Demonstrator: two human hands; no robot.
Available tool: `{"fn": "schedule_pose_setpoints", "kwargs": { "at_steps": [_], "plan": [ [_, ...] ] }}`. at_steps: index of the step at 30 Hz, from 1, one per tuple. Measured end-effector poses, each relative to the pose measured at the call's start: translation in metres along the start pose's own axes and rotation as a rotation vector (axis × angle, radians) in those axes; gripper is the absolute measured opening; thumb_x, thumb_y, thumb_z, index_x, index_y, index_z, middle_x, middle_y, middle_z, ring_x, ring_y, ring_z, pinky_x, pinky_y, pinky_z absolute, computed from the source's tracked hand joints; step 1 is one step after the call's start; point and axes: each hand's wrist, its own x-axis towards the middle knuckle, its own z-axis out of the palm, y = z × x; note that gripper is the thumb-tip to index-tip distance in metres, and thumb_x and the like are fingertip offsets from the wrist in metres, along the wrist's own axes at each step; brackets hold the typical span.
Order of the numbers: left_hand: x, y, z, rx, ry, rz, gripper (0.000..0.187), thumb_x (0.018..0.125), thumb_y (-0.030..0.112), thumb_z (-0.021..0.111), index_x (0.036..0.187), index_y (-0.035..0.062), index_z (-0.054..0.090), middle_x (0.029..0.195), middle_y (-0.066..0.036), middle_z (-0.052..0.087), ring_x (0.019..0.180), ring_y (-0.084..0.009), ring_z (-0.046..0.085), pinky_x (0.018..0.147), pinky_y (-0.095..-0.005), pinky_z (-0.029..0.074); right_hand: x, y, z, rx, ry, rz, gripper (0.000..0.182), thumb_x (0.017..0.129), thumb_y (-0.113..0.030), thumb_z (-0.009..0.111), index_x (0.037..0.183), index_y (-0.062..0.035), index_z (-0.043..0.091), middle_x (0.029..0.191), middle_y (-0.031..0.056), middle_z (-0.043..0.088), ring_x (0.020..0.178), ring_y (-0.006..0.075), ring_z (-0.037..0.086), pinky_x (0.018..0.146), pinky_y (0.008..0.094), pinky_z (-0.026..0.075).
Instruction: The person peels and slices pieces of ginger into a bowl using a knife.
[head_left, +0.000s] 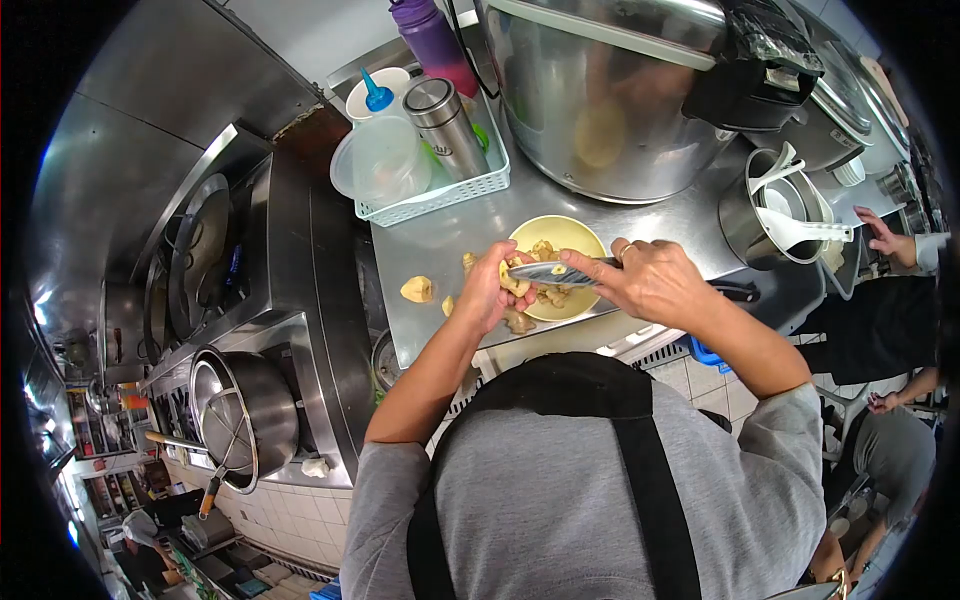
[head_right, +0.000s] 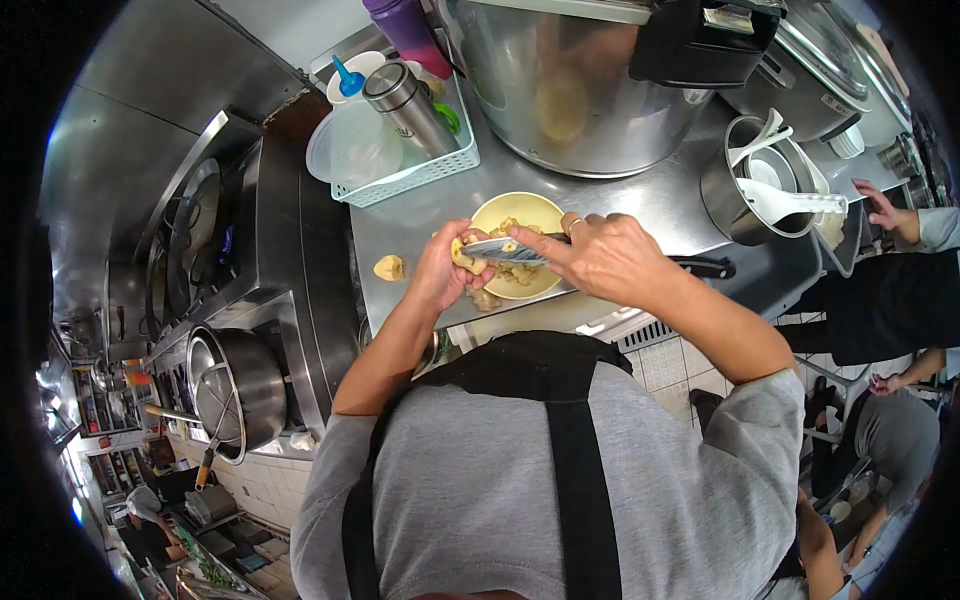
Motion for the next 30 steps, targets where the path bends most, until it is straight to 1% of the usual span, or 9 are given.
{"fn": "schedule_pose_setpoints", "kwargs": {
  "at_steps": [3,7,10,16,21,24,25,28,30],
  "plan": [
    [0.005,0.004,0.000,0.143,-0.111,-0.177,0.042,0.089,0.042,0.040,0.081,0.0043,0.056,0.063,-0.007,0.056,0.048,-0.0165,0.053,0.039,-0.0265,0.038,0.003,0.013,-0.011,-0.076,-0.061,-0.082,0.057,0.080,-0.019,0.055,0.135,-0.0294,0.046,0.078,0.0091,0.060,0.054,0.0180,0.058,0.045,0.0298,0.046],
    [0.012,0.007,0.001,0.279,-0.210,-0.229,0.043,0.089,0.043,0.038,0.079,0.0052,0.056,0.062,-0.005,0.056,0.047,-0.0164,0.054,0.037,-0.0259,0.038,0.010,0.024,-0.025,-0.175,-0.016,-0.202,0.049,0.084,-0.021,0.050,0.132,-0.0297,0.050,0.080,0.0037,0.060,0.062,0.0160,0.058,0.050,0.0300,0.046],
    [0.016,0.011,0.006,0.362,-0.197,-0.275,0.042,0.090,0.041,0.037,0.080,0.0053,0.056,0.063,-0.006,0.057,0.047,-0.0172,0.054,0.037,-0.0260,0.038,0.015,0.030,-0.026,-0.278,0.082,-0.314,0.051,0.081,-0.021,0.052,0.131,-0.0289,0.051,0.067,-0.0007,0.049,0.056,0.0122,0.051,0.047,0.0262,0.042],
    [0.032,0.012,0.007,0.472,-0.203,-0.351,0.039,0.092,0.038,0.035,0.083,0.0056,0.055,0.066,-0.007,0.058,0.049,-0.0182,0.055,0.037,-0.0259,0.038,0.026,0.034,-0.034,-0.401,0.095,-0.488,0.046,0.080,-0.022,0.053,0.126,-0.0227,0.057,0.069,-0.0018,0.048,0.059,0.0120,0.050,0.051,0.0262,0.037],
    [0.036,0.022,0.011,0.407,-0.176,-0.282,0.041,0.092,0.038,0.036,0.083,0.0048,0.057,0.068,-0.008,0.059,0.051,-0.0190,0.057,0.042,-0.0267,0.043,0.028,0.035,-0.042,-0.382,0.048,-0.421,0.044,0.081,-0.021,0.052,0.125,-0.0239,0.057,0.069,-0.0017,0.048,0.061,0.0121,0.052,0.052,0.0259,0.037],
    [0.037,0.024,0.003,0.277,-0.129,-0.161,0.042,0.092,0.038,0.037,0.082,0.0032,0.058,0.068,-0.009,0.059,0.058,-0.0203,0.060,0.052,-0.0292,0.049,0.021,0.041,-0.039,-0.312,-0.028,-0.347,0.041,0.083,-0.019,0.051,0.124,-0.0236,0.058,0.069,0.0006,0.053,0.061,0.0144,0.056,0.053,0.0276,0.040],
    [0.038,0.025,-0.005,0.246,-0.216,-0.058,0.039,0.091,0.037,0.040,0.084,0.0033,0.059,0.069,-0.008,0.059,0.065,-0.0199,0.061,0.063,-0.0316,0.050,0.016,0.042,-0.036,-0.276,-0.059,-0.321,0.040,0.084,-0.018,0.051,0.123,-0.0235,0.058,0.069,0.0017,0.055,0.061,0.0154,0.059,0.053,0.0284,0.041],
    [0.031,0.025,-0.005,0.115,-0.094,0.087,0.040,0.091,0.037,0.039,0.083,0.0035,0.059,0.070,-0.008,0.059,0.069,-0.0220,0.062,0.070,-0.0334,0.050,0.004,0.041,-0.021,-0.210,-0.013,-0.186,0.040,0.084,-0.017,0.050,0.122,-0.0241,0.058,0.070,0.0033,0.056,0.061,0.0151,0.060,0.052,0.0315,0.045],
    [0.025,0.026,-0.008,0.098,-0.110,0.138,0.041,0.092,0.036,0.039,0.082,0.0026,0.059,0.075,-0.010,0.061,0.076,-0.0244,0.064,0.073,-0.0334,0.050,-0.003,0.038,-0.012,-0.111,-0.097,-0.048,0.043,0.082,-0.023,0.055,0.125,-0.0238,0.057,0.070,0.0062,0.057,0.057,0.0165,0.060,0.050,0.0337,0.046]
  ]
}}
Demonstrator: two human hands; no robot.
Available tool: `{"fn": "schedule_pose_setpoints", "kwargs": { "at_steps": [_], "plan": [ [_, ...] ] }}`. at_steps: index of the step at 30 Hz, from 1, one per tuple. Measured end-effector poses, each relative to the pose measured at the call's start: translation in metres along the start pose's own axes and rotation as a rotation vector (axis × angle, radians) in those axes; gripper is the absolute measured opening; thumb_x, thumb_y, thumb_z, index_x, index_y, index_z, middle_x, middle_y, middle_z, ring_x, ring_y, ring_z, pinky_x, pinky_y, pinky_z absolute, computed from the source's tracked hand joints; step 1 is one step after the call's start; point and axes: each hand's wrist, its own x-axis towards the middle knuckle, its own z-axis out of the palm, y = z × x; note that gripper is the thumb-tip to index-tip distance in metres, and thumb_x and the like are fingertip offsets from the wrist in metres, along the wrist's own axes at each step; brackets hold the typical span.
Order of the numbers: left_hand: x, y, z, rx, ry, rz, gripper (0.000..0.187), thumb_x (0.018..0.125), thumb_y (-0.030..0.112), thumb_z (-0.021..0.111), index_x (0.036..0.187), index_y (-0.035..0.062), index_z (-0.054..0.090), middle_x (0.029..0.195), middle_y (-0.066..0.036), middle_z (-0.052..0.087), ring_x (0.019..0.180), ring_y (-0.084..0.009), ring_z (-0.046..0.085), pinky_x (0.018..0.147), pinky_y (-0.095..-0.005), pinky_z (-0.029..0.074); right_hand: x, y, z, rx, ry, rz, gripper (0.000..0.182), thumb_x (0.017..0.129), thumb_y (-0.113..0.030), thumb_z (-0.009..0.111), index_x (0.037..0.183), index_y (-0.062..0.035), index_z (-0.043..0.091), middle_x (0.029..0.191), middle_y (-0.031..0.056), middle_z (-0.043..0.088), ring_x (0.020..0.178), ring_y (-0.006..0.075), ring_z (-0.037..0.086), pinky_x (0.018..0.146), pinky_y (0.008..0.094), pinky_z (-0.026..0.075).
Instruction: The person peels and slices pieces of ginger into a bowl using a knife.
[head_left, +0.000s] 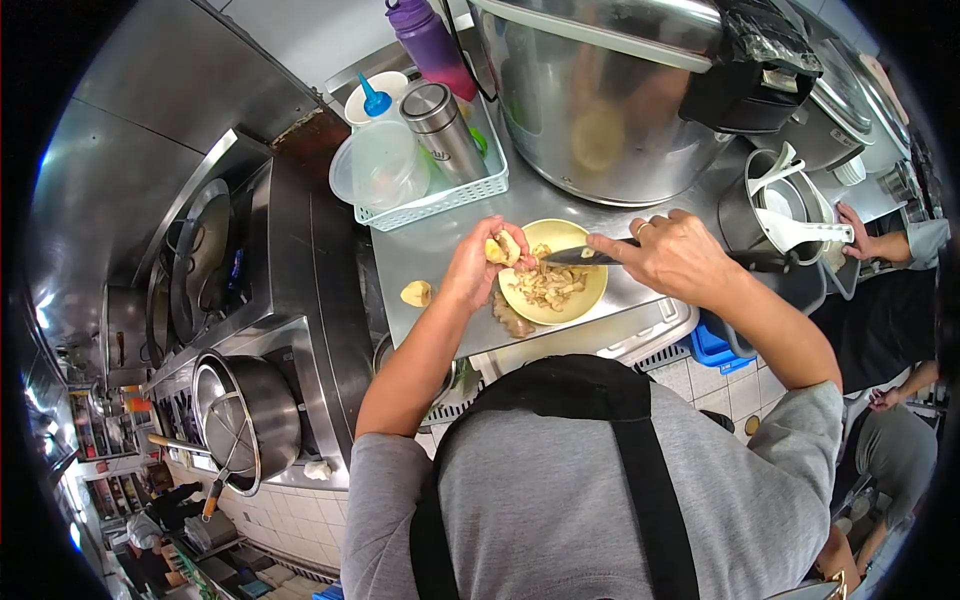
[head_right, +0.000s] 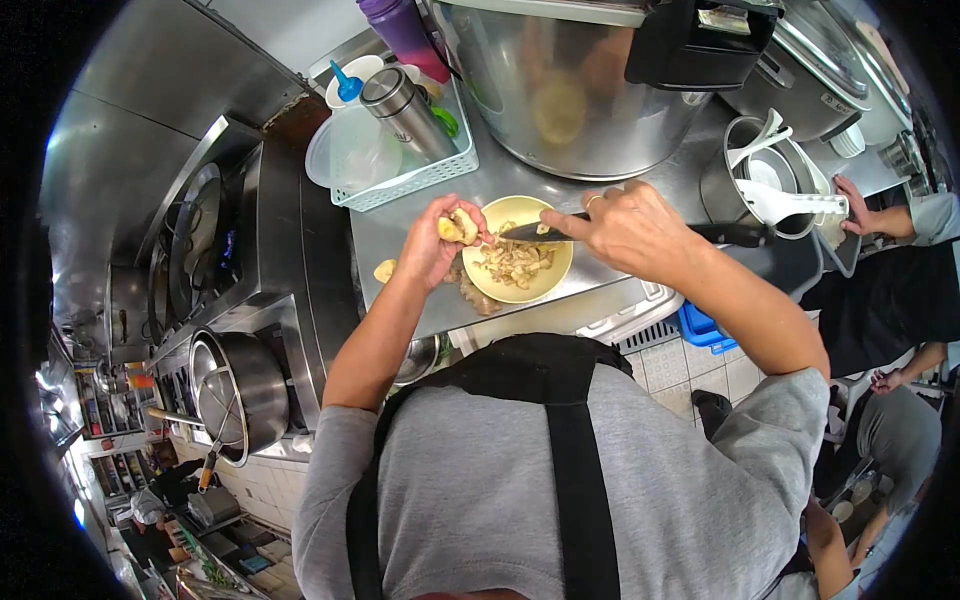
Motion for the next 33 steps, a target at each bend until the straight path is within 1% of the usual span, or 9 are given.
{"fn": "schedule_pose_setpoints", "kwargs": {
  "at_steps": [2,3,7,9,10,12,17,23,33],
  "plan": [
    [-0.003,-0.001,-0.002,-0.039,-0.028,0.037,0.041,0.092,0.036,0.038,0.082,0.0020,0.059,0.079,-0.012,0.062,0.078,-0.0251,0.065,0.074,-0.0329,0.050,-0.005,-0.005,0.008,0.110,-0.031,0.129,0.045,0.081,-0.027,0.058,0.126,-0.0238,0.057,0.067,0.0068,0.055,0.056,0.0172,0.059,0.048,0.0333,0.045],
    [-0.004,-0.003,-0.003,-0.095,-0.017,0.016,0.044,0.093,0.038,0.036,0.082,0.0016,0.059,0.080,-0.012,0.062,0.082,-0.0274,0.065,0.077,-0.0340,0.050,-0.006,-0.007,0.008,0.260,-0.172,0.228,0.051,0.081,-0.035,0.059,0.130,-0.0219,0.052,0.073,0.0108,0.061,0.061,0.0264,0.062,0.056,0.0375,0.049],
    [-0.011,-0.013,-0.005,-0.366,0.007,-0.006,0.055,0.097,0.046,0.030,0.087,-0.0003,0.059,0.086,-0.015,0.063,0.092,-0.0330,0.063,0.087,-0.0384,0.049,-0.022,-0.021,0.058,1.022,-0.189,0.343,0.054,0.091,-0.045,0.049,0.138,-0.0186,0.040,0.099,0.0162,0.067,0.078,0.0388,0.065,0.077,0.0465,0.050],
    [-0.015,-0.018,0.001,-0.483,0.052,0.034,0.060,0.097,0.050,0.028,0.090,-0.0014,0.059,0.091,-0.017,0.063,0.096,-0.0338,0.062,0.090,-0.0402,0.048,-0.029,-0.043,0.081,1.478,-0.172,0.418,0.056,0.094,-0.048,0.042,0.139,-0.0136,0.037,0.077,0.0098,0.062,0.059,0.0218,0.060,0.054,0.0331,0.048],
    [-0.018,-0.019,0.007,-0.518,0.095,0.064,0.062,0.097,0.052,0.027,0.093,-0.0018,0.059,0.094,-0.018,0.063,0.097,-0.0341,0.062,0.091,-0.0409,0.048,-0.025,-0.050,0.063,1.789,-0.393,0.549,0.058,0.095,-0.049,0.039,0.139,-0.0108,0.036,0.070,0.0068,0.059,0.052,0.0152,0.056,0.046,0.0273,0.044],
    [-0.021,-0.020,0.018,-0.572,0.152,0.103,0.065,0.097,0.053,0.026,0.096,-0.0023,0.059,0.096,-0.019,0.063,0.099,-0.0340,0.061,0.092,-0.0411,0.048,-0.016,-0.067,0.048,1.990,-0.404,0.573,0.061,0.096,-0.051,0.035,0.139,-0.0059,0.034,0.062,0.0018,0.049,0.043,0.0075,0.045,0.037,0.0199,0.032],
    [-0.025,-0.024,0.023,-0.626,0.166,0.131,0.066,0.097,0.053,0.026,0.102,-0.0048,0.057,0.106,-0.022,0.060,0.105,-0.0369,0.057,0.095,-0.0419,0.047,-0.006,-0.085,0.050,2.065,-0.323,0.634,0.053,0.093,-0.055,0.038,0.109,-0.0054,0.049,0.060,0.0030,0.051,0.043,0.0083,0.045,0.038,0.0208,0.033],
    [-0.033,-0.017,0.024,-0.696,0.110,0.120,0.062,0.096,0.051,0.033,0.102,-0.0058,0.057,0.106,-0.023,0.059,0.106,-0.0365,0.057,0.096,-0.0414,0.047,-0.003,-0.087,0.051,2.009,-0.366,0.641,0.053,0.093,-0.056,0.037,0.104,-0.0058,0.053,0.058,0.0023,0.051,0.044,0.0084,0.046,0.040,0.0212,0.033],
    [-0.031,-0.027,0.023,-0.573,0.184,0.198,0.044,0.097,0.034,0.037,0.092,-0.0024,0.060,0.091,-0.017,0.064,0.083,-0.0281,0.063,0.080,-0.0381,0.051,0.004,-0.094,0.055,2.058,-0.355,0.605,0.054,0.096,-0.053,0.034,0.086,-0.0033,0.052,0.055,0.0042,0.052,0.040,0.0102,0.046,0.036,0.0226,0.031]
  ]
}}
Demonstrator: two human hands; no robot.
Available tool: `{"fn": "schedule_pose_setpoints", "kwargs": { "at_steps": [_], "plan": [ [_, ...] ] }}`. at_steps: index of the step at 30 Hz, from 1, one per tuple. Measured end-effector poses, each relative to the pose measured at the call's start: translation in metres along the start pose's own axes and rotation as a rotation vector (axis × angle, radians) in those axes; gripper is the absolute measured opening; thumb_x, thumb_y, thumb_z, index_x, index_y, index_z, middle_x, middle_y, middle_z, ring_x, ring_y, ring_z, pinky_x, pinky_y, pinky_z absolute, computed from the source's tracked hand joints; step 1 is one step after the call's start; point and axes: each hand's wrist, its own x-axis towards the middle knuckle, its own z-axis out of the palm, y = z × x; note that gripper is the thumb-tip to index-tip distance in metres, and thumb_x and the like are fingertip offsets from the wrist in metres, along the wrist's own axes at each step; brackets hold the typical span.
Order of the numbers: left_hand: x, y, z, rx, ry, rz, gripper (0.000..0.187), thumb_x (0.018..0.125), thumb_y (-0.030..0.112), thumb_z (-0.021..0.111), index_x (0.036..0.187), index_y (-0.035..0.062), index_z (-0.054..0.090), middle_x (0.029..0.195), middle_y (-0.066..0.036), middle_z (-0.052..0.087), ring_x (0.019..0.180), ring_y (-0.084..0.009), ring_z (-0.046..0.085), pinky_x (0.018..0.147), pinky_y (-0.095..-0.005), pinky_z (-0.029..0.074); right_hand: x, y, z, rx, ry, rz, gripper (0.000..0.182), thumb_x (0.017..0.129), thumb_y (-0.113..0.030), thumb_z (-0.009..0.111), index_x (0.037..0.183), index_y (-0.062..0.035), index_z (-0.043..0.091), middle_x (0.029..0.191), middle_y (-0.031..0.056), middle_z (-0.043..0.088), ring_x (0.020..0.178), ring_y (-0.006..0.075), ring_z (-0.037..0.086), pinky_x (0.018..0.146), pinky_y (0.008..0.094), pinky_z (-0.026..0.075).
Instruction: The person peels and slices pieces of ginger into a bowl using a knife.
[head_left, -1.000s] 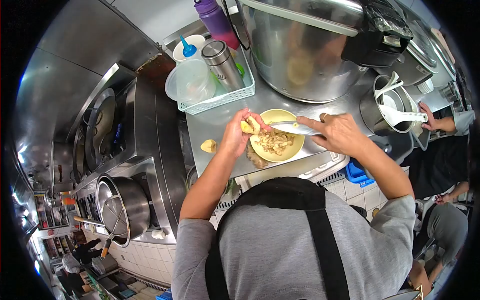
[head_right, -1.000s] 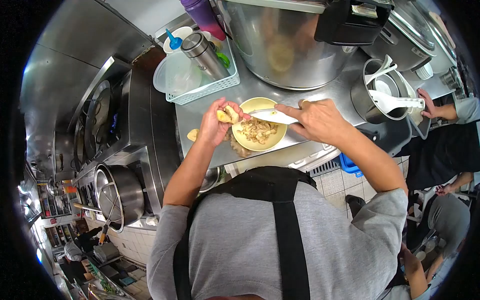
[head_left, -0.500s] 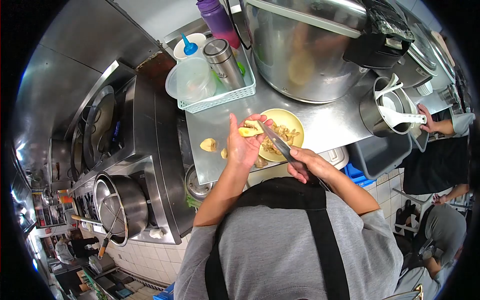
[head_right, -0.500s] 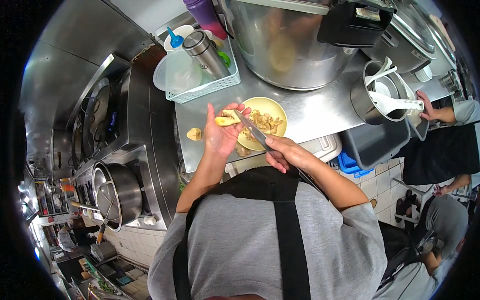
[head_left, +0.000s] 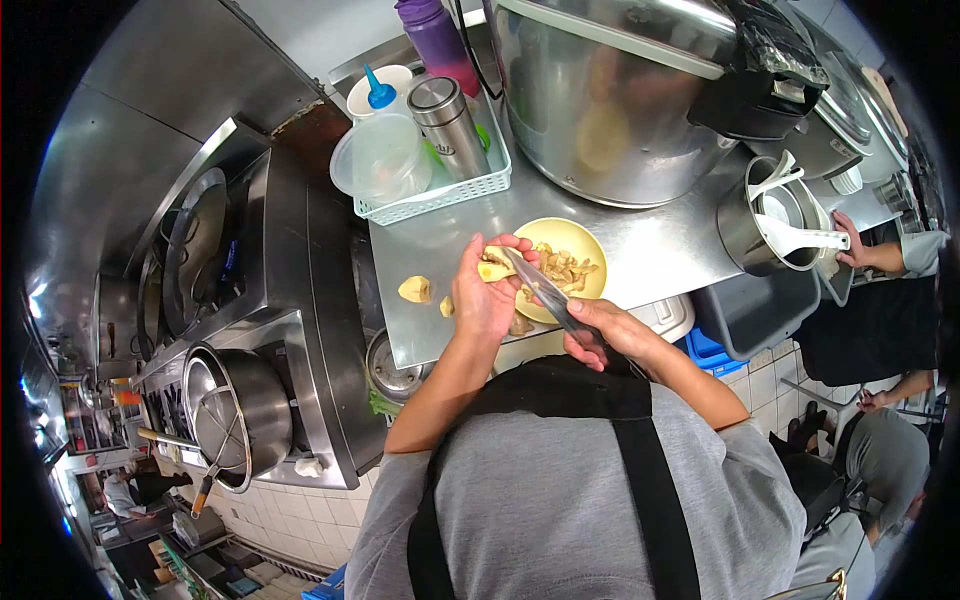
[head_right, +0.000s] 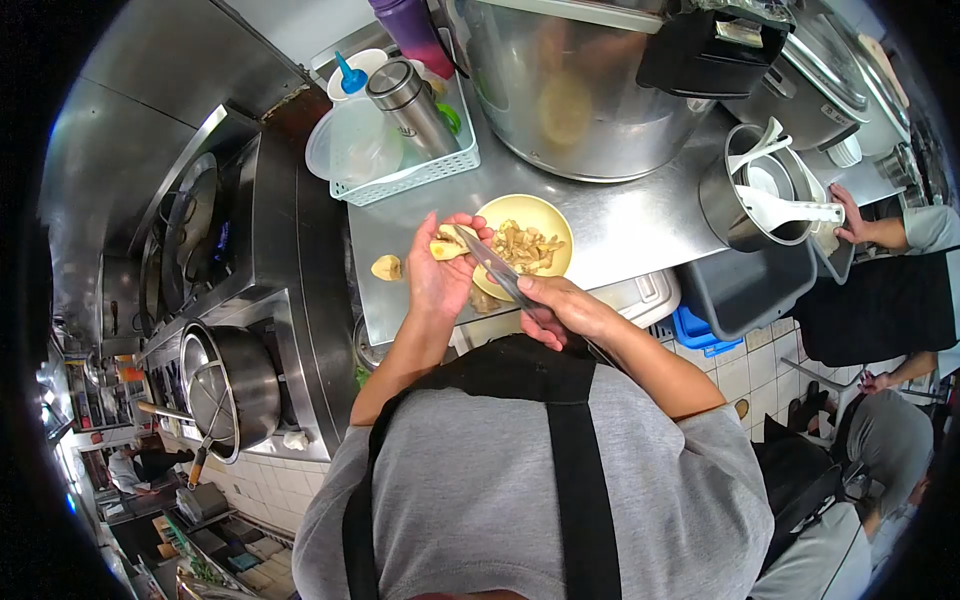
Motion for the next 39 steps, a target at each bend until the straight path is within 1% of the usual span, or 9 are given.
{"fn": "schedule_pose_setpoints", "kwargs": {
  "at_steps": [14,17,23,26,29,30,33,36,39],
  "plan": [
    [0.015,0.014,-0.010,0.213,-0.093,-0.118,0.046,0.094,0.035,0.036,0.082,-0.0021,0.059,0.083,-0.016,0.062,0.074,-0.0270,0.059,0.071,-0.0354,0.048,0.010,0.003,0.007,0.046,0.016,0.014,0.055,0.095,-0.053,0.035,0.088,-0.0015,0.052,0.060,0.0057,0.052,0.043,0.0106,0.046,0.037,0.0239,0.035],
    [0.014,0.002,-0.007,-0.034,-0.109,0.027,0.043,0.092,0.035,0.037,0.077,0.0001,0.057,0.077,-0.014,0.057,0.071,-0.0272,0.055,0.065,-0.0343,0.046,0.014,0.000,0.010,0.075,-0.006,-0.018,0.055,0.095,-0.053,0.036,0.085,-0.0014,0.053,0.058,0.0054,0.052,0.042,0.0106,0.045,0.037,0.0238,0.033],
    [0.014,-0.006,-0.006,-0.109,-0.086,-0.171,0.046,0.092,0.039,0.037,0.075,0.0013,0.057,0.074,-0.013,0.055,0.066,-0.0268,0.055,0.056,-0.0335,0.046,0.020,0.004,0.006,0.023,-0.009,-0.013,0.058,0.096,-0.053,0.035,0.074,-0.0016,0.054,0.054,0.0048,0.050,0.040,0.0108,0.044,0.038,0.0232,0.031],
    [0.016,-0.006,-0.006,-0.076,-0.089,-0.058,0.049,0.094,0.042,0.037,0.081,0.0010,0.059,0.078,-0.013,0.060,0.071,-0.0255,0.060,0.060,-0.0332,0.049,0.015,0.003,0.005,-0.025,-0.008,-0.047,0.058,0.095,-0.054,0.034,0.092,-0.0004,0.057,0.055,0.0030,0.049,0.041,0.0098,0.043,0.039,0.0223,0.031],
    [0.020,0.002,-0.013,-0.042,-0.075,0.008,0.048,0.096,0.040,0.036,0.084,0.0006,0.060,0.082,-0.013,0.063,0.076,-0.0245,0.062,0.064,-0.0332,0.050,0.000,-0.011,0.008,0.061,0.117,-0.072,0.058,0.096,-0.054,0.034,0.120,-0.0040,0.052,0.057,0.0010,0.046,0.043,0.0086,0.041,0.039,0.0215,0.032],
    [0.020,0.004,-0.014,-0.034,-0.083,0.017,0.047,0.096,0.039,0.036,0.085,0.0005,0.061,0.083,-0.013,0.064,0.077,-0.0242,0.063,0.066,-0.0331,0.051,-0.001,-0.009,0.002,0.034,0.085,-0.075,0.059,0.096,-0.053,0.034,0.138,-0.0106,0.038,0.060,-0.0003,0.045,0.044,0.0076,0.040,0.039,0.0213,0.033],
    [0.017,0.003,-0.010,0.095,0.021,0.110,0.045,0.097,0.037,0.037,0.086,0.0006,0.061,0.082,-0.011,0.063,0.075,-0.0206,0.062,0.070,-0.0309,0.050,0.001,-0.003,-0.003,-0.147,0.122,-0.091,0.059,0.097,-0.051,0.034,0.140,-0.0107,0.036,0.061,0.0001,0.046,0.046,0.0079,0.042,0.041,0.0220,0.036],
    [0.012,-0.002,-0.004,0.583,0.054,0.369,0.045,0.098,0.037,0.037,0.089,0.0005,0.061,0.081,-0.009,0.062,0.076,-0.0162,0.059,0.072,-0.0281,0.048,0.001,0.006,0.002,-0.226,0.122,-0.059,0.059,0.098,-0.050,0.033,0.143,-0.0118,0.033,0.063,0.0006,0.047,0.048,0.0082,0.043,0.044,0.0228,0.039],
    [0.011,-0.001,0.001,0.487,0.060,0.280,0.046,0.099,0.040,0.037,0.092,0.0004,0.061,0.082,-0.007,0.060,0.077,-0.0130,0.057,0.074,-0.0272,0.047,-0.001,0.005,0.007,-0.243,0.060,-0.046,0.059,0.098,-0.049,0.032,0.144,-0.0124,0.030,0.064,0.0014,0.048,0.049,0.0087,0.044,0.046,0.0235,0.041]
  ]
}}
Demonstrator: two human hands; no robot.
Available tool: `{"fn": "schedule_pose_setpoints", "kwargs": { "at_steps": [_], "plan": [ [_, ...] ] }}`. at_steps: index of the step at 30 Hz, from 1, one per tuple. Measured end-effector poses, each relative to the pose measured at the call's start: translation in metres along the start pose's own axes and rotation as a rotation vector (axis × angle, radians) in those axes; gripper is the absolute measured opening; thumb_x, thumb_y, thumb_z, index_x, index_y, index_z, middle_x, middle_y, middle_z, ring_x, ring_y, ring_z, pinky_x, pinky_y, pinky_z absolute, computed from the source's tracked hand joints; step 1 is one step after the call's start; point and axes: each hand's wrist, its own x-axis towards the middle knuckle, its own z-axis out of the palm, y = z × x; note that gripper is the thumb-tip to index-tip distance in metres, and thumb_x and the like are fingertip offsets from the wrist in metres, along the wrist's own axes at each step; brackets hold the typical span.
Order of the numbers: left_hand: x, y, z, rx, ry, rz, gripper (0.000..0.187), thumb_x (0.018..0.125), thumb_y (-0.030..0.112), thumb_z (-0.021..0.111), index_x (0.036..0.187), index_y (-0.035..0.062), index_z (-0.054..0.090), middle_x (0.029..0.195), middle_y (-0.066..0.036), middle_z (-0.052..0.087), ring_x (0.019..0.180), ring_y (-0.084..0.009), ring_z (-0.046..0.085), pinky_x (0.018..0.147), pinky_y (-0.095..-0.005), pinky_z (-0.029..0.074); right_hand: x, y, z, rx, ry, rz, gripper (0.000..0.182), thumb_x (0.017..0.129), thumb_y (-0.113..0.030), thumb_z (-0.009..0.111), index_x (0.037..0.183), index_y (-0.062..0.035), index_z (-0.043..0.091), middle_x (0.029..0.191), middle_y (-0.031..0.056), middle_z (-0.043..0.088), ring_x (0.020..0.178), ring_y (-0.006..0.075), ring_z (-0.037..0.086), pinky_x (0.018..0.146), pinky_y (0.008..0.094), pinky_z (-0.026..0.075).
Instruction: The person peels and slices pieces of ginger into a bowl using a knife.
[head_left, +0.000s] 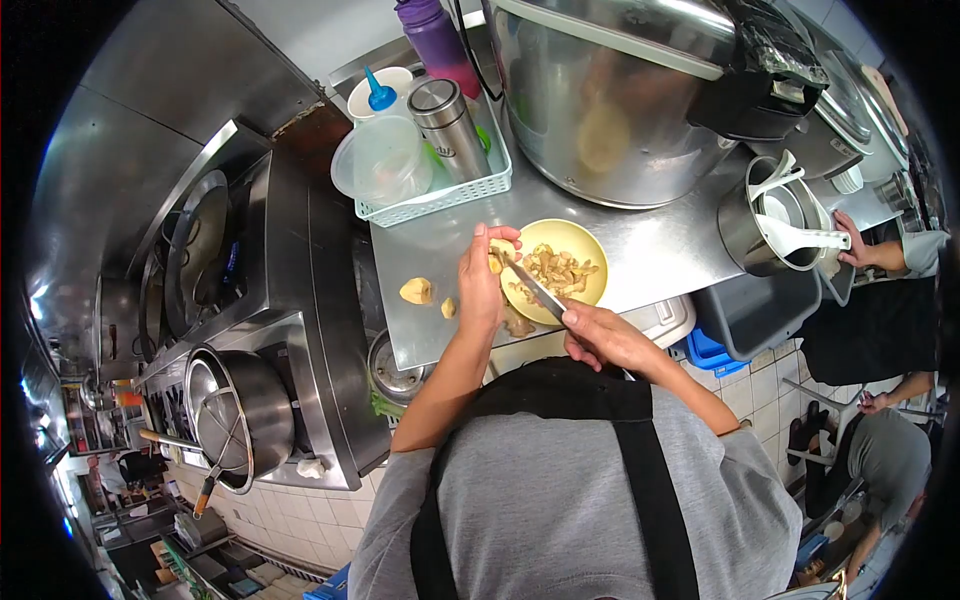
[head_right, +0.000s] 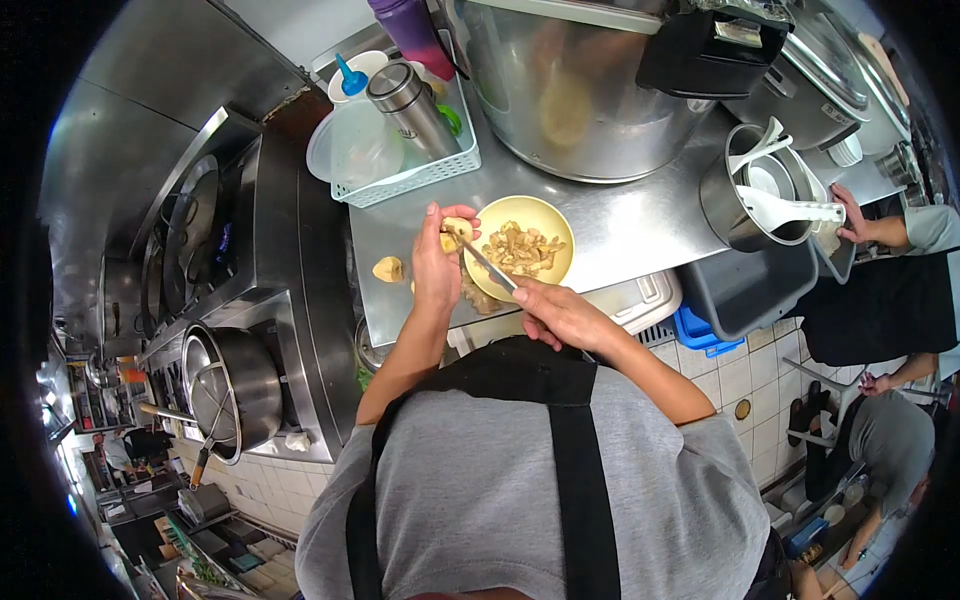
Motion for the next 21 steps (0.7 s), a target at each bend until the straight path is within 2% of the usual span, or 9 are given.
{"fn": "schedule_pose_setpoints", "kwargs": {
  "at_steps": [4,5,9,18,21],
  "plan": [
    [-0.003,0.003,0.003,-0.166,-0.024,-0.098,0.048,0.099,0.041,0.036,0.093,-0.0004,0.060,0.085,-0.011,0.062,0.081,-0.0184,0.060,0.077,-0.0309,0.049,0.000,-0.002,0.001,-0.012,-0.009,-0.020,0.059,0.098,-0.050,0.031,0.142,-0.0107,0.034,0.065,0.0021,0.050,0.048,0.0088,0.045,0.045,0.0233,0.040],
    [-0.003,0.004,0.002,-0.246,-0.016,-0.146,0.048,0.099,0.040,0.035,0.092,-0.0006,0.060,0.086,-0.012,0.062,0.083,-0.0202,0.061,0.079,-0.0319,0.050,0.004,0.006,-0.001,0.015,0.034,-0.003,0.057,0.098,-0.051,0.031,0.129,-0.0063,0.046,0.064,0.0023,0.050,0.047,0.0086,0.045,0.044,0.0226,0.040],
    [0.000,0.002,-0.005,-0.442,-0.041,-0.220,0.048,0.099,0.040,0.035,0.092,-0.0013,0.059,0.091,-0.016,0.063,0.088,-0.0272,0.063,0.083,-0.0352,0.051,0.000,0.004,-0.006,0.140,0.053,-0.007,0.053,0.095,-0.055,0.034,0.106,-0.0060,0.050,0.063,0.0024,0.051,0.045,0.0078,0.045,0.040,0.0217,0.038],
    [0.000,0.001,-0.006,-0.443,-0.064,-0.197,0.046,0.099,0.037,0.036,0.090,-0.0015,0.060,0.088,-0.016,0.064,0.086,-0.0275,0.062,0.081,-0.0366,0.050,-0.001,0.000,-0.004,0.193,0.000,0.041,0.053,0.095,-0.056,0.036,0.111,-0.0078,0.049,0.064,0.0028,0.053,0.045,0.0072,0.045,0.039,0.0206,0.036],
    [0.000,0.001,-0.006,-0.447,-0.055,-0.196,0.045,0.098,0.034,0.036,0.089,-0.0018,0.060,0.088,-0.016,0.063,0.084,-0.0269,0.062,0.080,-0.0364,0.050,-0.004,-0.006,-0.004,0.226,-0.004,0.069,0.051,0.096,-0.052,0.038,0.108,-0.0041,0.050,0.065,0.0028,0.053,0.048,0.0078,0.045,0.043,0.0213,0.036]
  ]
}}
